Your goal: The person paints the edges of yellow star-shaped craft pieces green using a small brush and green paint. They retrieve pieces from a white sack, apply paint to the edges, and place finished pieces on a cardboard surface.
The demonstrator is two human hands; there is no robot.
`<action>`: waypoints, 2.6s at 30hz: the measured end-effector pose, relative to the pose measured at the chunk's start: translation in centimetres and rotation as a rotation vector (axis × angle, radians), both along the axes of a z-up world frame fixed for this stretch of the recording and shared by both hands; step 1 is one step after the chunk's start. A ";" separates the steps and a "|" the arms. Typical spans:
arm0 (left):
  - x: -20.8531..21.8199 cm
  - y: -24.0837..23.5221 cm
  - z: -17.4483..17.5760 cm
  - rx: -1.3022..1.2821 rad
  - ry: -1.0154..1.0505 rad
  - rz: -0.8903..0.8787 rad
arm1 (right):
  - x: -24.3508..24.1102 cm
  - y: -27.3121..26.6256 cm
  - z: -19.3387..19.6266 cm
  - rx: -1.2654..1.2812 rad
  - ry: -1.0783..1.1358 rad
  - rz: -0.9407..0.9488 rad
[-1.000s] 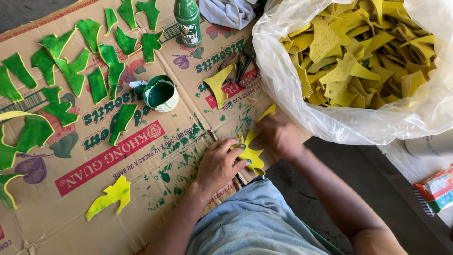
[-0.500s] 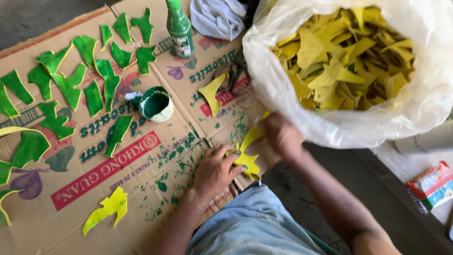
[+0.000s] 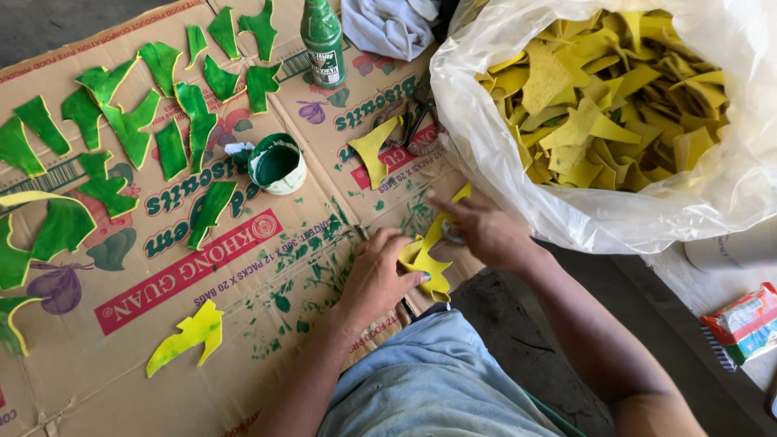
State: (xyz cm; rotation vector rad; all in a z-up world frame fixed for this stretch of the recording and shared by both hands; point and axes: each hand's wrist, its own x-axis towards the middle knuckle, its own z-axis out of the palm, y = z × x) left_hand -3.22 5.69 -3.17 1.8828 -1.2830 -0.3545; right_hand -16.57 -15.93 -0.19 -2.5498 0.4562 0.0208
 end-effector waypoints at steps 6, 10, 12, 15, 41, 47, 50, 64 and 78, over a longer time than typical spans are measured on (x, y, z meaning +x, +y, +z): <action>0.8 -0.6 -1.4 -0.023 0.384 0.063 | 1.9 0.8 1.5 -0.034 -0.236 0.208; 2.0 -1.3 -1.4 0.043 0.314 0.184 | 0.3 0.5 2.0 -0.139 -0.302 0.095; 2.6 -1.3 -0.8 0.211 0.358 0.058 | 0.0 0.0 2.1 -0.162 -0.319 0.056; 3.3 -1.0 0.8 0.351 0.422 -0.147 | 1.5 -1.0 1.9 -0.236 -0.277 0.025; 0.5 -1.2 1.4 0.151 -0.253 0.051 | 1.3 2.8 -0.1 -0.026 -0.503 -0.054; 1.8 -0.8 2.8 0.272 -0.001 0.082 | 4.7 0.1 1.0 -0.129 -0.417 -0.070; 3.7 -0.8 3.4 0.202 0.141 0.128 | 8.2 -1.8 1.9 -0.109 -0.317 -0.201; 9.0 3.5 -0.7 0.011 0.672 0.157 | 21.0 -7.2 0.8 0.113 0.294 -0.533; 8.3 2.9 2.1 0.239 0.637 0.142 | 19.2 -10.3 -0.4 0.155 -0.334 -0.275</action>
